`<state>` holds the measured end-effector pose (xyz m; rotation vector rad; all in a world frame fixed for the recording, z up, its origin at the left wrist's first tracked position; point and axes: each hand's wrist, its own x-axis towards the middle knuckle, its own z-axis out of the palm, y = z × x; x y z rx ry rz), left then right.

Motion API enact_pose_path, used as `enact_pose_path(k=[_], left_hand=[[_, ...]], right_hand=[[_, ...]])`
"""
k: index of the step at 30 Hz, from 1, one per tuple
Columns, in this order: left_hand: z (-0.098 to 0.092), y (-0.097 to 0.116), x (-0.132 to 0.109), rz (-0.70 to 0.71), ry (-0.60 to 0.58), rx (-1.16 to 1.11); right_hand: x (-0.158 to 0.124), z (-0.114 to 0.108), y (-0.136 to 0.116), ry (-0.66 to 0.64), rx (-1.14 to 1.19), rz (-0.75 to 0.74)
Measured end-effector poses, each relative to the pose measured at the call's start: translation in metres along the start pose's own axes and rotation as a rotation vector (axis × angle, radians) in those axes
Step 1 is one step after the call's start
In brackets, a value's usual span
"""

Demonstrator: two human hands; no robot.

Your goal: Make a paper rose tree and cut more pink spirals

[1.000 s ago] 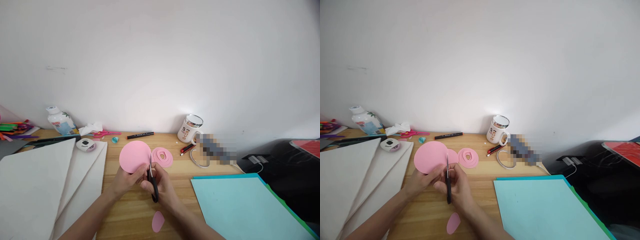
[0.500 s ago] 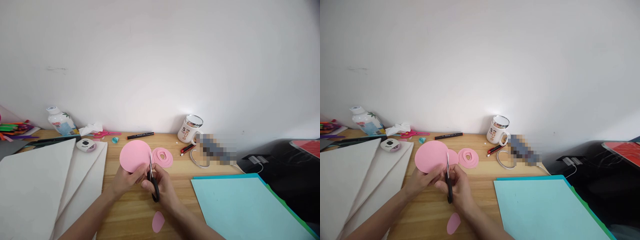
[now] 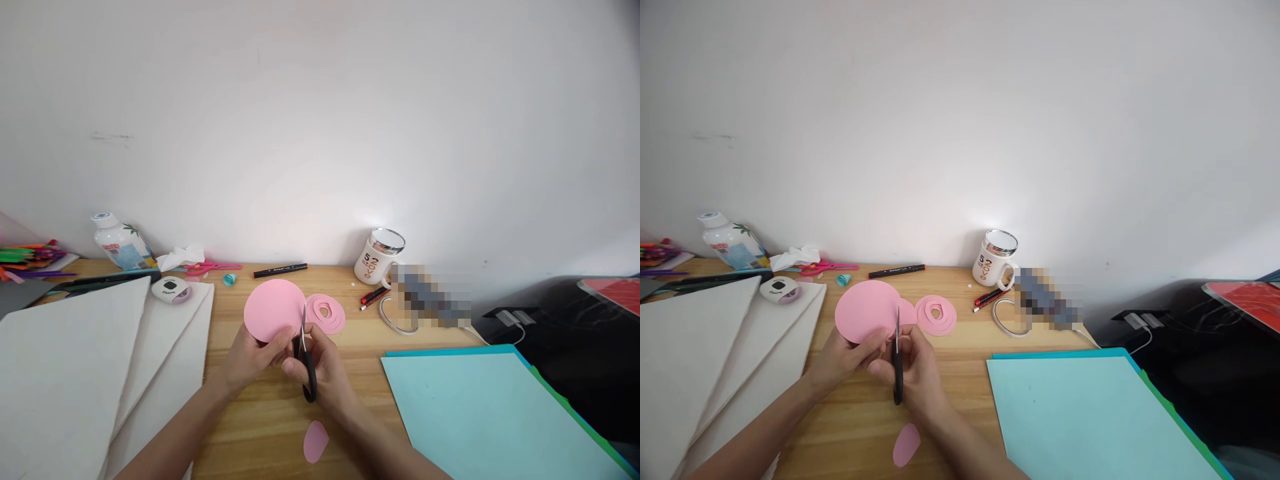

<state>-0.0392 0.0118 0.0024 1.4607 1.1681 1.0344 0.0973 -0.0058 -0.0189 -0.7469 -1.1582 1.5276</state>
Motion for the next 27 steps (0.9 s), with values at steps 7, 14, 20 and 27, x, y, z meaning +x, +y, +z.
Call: enact_pose_path(k=[7,14,20,27], left_hand=[[0.0006,0.0045,-0.0015,-0.025,-0.016,-0.037],[0.0012,0.0058,0.0007,-0.019,-0.040,-0.056],[0.0006,0.0047,0.0011,-0.014,-0.041,-0.077],[-0.0018,-0.0011,0.0017,-0.003,-0.037,-0.077]], right_hand=[[-0.0003,-0.0012,0.0018,-0.024,0.024,-0.014],[-0.0004,-0.0013,0.0020,-0.023,0.011,-0.051],[-0.0004,-0.0008,0.0016,-0.013,0.011,-0.041],[-0.0002,0.0006,0.0004,-0.011,0.026,-0.049]])
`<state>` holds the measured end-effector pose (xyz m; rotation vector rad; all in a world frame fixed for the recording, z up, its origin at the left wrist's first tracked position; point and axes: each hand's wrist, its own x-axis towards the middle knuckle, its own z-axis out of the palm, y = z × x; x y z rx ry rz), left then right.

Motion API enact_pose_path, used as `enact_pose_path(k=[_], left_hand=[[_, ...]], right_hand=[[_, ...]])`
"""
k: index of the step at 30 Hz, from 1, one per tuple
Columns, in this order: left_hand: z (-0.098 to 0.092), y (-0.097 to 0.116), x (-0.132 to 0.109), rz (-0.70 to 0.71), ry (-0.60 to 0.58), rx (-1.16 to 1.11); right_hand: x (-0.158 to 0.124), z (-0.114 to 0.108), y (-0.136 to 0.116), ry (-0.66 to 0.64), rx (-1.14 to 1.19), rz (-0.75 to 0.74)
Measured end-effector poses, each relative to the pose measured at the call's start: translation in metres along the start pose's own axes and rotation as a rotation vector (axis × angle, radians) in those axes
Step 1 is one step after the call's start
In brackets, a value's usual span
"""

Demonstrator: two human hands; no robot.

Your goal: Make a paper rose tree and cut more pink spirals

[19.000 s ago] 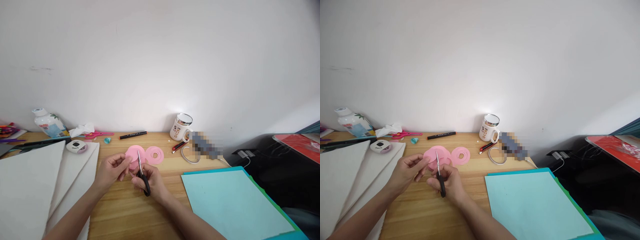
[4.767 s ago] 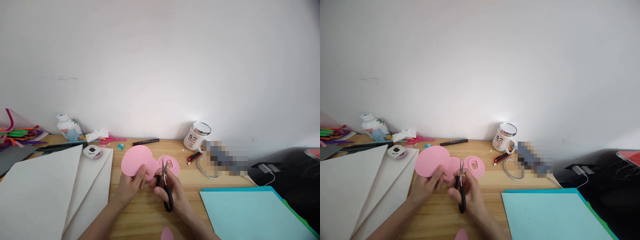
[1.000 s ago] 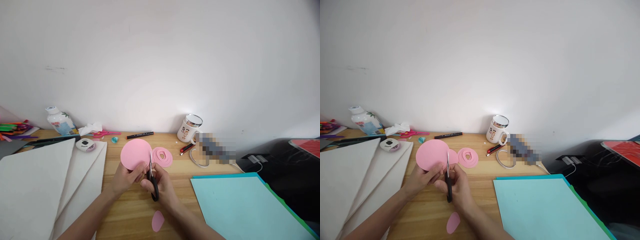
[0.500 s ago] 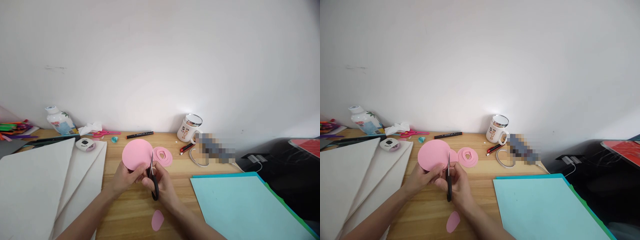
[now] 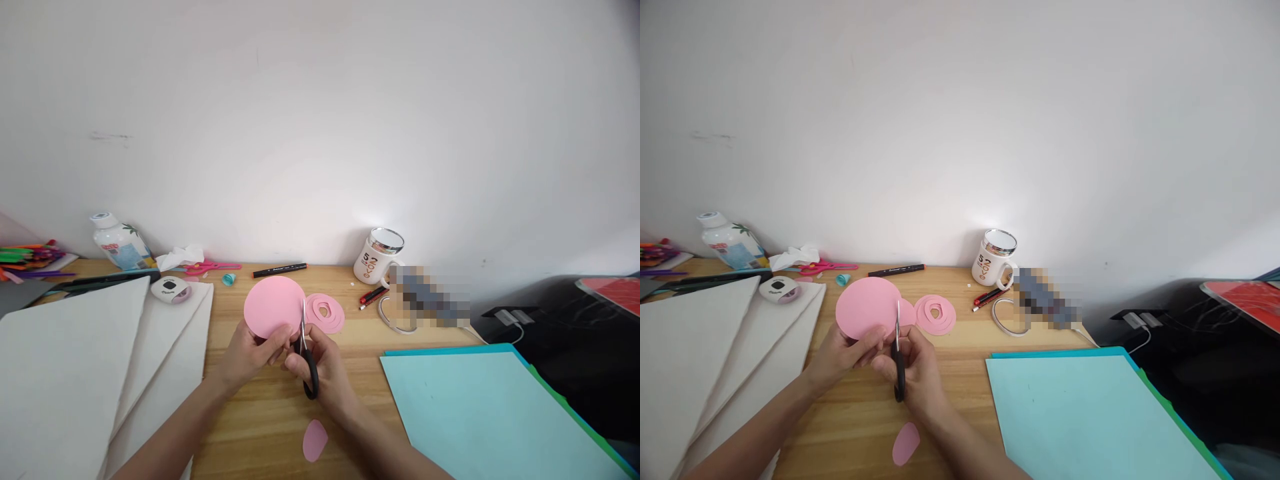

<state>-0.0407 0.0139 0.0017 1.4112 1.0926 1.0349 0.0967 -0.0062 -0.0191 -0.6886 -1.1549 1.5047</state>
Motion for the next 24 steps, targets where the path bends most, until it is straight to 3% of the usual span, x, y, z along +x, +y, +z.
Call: enact_pose_path(k=[16,24], left_hand=[[0.0018,0.0014,0.0007,-0.008,0.034,0.048],[0.0028,0.0013,-0.0005,-0.041,0.100,0.079]], right_hand=[[-0.0016,-0.0008,0.0049,0.029,-0.085,0.086],[-0.0004,-0.0005,-0.0002,0.010,-0.009,0.033]])
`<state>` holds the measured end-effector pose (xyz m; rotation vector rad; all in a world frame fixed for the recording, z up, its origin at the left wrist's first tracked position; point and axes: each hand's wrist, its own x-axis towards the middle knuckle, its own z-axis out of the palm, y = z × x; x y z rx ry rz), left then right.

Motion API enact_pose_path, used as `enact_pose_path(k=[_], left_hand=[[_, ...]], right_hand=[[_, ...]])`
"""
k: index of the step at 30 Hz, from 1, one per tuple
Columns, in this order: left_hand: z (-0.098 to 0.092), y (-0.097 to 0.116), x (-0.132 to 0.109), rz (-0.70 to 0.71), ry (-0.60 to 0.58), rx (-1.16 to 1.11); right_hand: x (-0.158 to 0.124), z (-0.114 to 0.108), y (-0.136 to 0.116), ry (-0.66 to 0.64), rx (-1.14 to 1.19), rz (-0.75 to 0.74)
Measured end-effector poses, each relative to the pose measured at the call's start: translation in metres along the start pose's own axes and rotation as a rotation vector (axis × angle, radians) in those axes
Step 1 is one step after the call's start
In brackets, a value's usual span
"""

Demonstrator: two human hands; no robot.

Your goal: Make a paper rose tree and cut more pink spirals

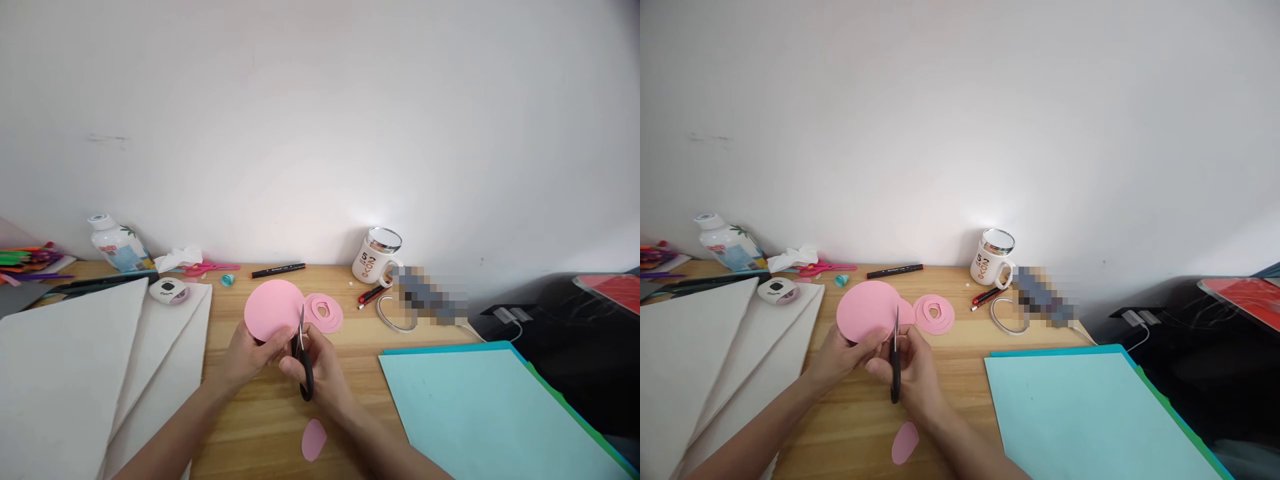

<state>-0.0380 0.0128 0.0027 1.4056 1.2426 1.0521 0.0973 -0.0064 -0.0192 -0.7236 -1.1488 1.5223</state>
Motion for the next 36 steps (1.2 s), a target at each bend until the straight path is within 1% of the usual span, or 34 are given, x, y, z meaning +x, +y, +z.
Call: enact_pose_path(k=[5,11,16,22,29,34,36], left_hand=[[0.0002,0.0003,0.0006,-0.005,-0.051,-0.027],[-0.0010,0.0008,0.0005,-0.013,-0.035,-0.013],[-0.0020,0.0017,0.0001,-0.009,-0.051,0.006],[-0.0025,-0.0001,0.0015,0.012,-0.030,0.043],[-0.0053,-0.0038,0.0022,0.026,-0.020,0.071],[-0.0031,-0.0002,0.0018,0.041,-0.088,0.003],[-0.0017,0.0006,0.0013,0.027,-0.107,-0.023]], right_hand=[[0.0008,0.0005,-0.0027,-0.001,0.021,-0.016],[0.0012,0.0005,-0.0014,0.000,0.020,-0.016],[0.0018,0.0016,-0.0030,0.006,-0.005,-0.018],[0.0020,0.0001,-0.0025,0.032,-0.041,0.004],[0.0013,-0.0037,0.0023,0.031,-0.090,0.077],[0.0004,-0.0024,0.0037,0.025,-0.070,0.059],[-0.0003,-0.0018,0.0047,0.026,-0.059,0.054]])
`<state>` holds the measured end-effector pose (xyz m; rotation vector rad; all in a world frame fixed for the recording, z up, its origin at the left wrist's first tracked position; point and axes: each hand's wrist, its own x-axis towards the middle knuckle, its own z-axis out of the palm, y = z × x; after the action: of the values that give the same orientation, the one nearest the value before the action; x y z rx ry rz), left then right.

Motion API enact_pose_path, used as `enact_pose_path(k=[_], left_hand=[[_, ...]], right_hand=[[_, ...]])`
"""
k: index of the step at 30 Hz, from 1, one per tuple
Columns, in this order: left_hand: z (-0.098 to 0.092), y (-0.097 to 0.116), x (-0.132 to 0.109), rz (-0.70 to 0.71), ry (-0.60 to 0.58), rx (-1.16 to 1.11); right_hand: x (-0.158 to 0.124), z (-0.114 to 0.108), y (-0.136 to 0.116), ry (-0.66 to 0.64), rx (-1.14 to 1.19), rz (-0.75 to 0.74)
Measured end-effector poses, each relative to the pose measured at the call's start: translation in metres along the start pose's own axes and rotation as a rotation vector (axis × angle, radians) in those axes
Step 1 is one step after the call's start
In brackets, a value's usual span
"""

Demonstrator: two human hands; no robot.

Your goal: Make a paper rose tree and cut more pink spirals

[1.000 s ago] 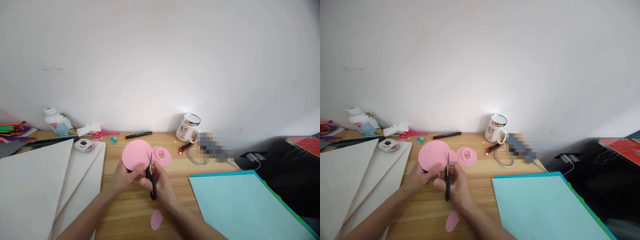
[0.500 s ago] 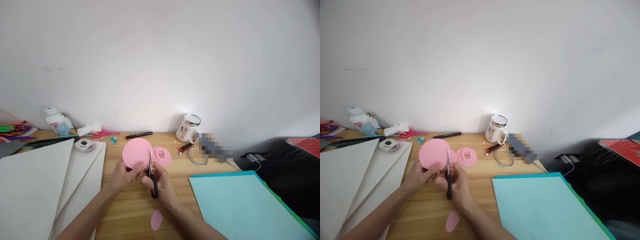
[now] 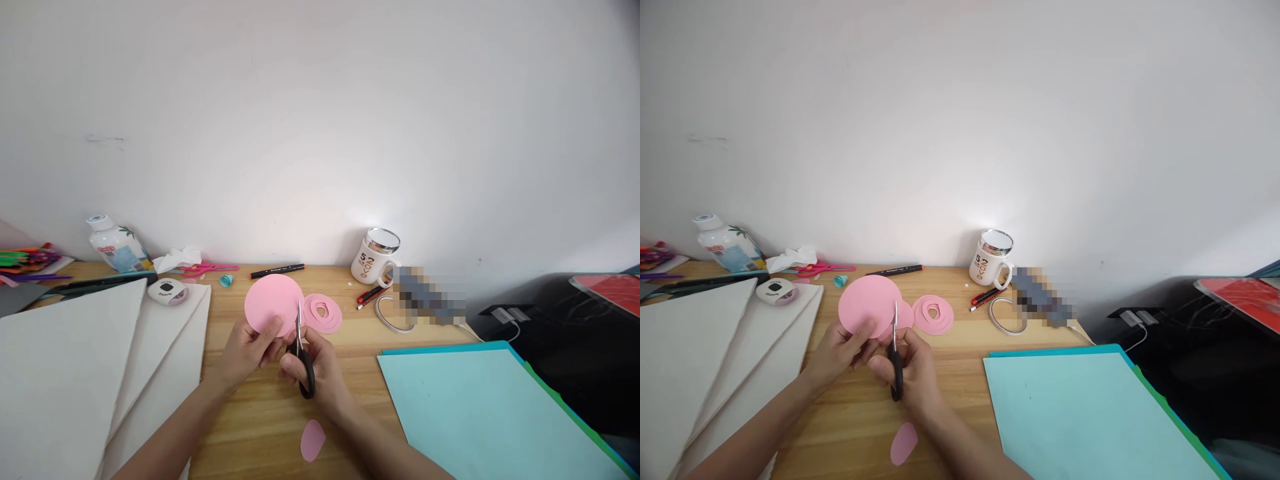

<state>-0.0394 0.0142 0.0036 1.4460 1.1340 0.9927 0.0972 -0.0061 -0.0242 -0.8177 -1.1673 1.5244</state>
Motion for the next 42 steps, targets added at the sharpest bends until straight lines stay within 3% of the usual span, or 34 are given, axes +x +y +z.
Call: enact_pose_path(k=[8,17,26,42], left_hand=[[0.001,0.000,0.000,-0.066,0.085,0.032],[0.000,0.000,0.000,-0.055,0.022,0.045],[0.000,0.002,0.000,-0.086,0.053,0.020],[-0.003,-0.003,0.001,-0.029,0.036,0.069]], right_hand=[[0.001,0.002,-0.005,-0.042,0.045,-0.026],[0.000,0.002,-0.010,-0.068,0.057,-0.059],[0.002,0.004,-0.011,-0.085,0.061,-0.085],[0.002,-0.001,-0.006,-0.004,-0.003,-0.015]])
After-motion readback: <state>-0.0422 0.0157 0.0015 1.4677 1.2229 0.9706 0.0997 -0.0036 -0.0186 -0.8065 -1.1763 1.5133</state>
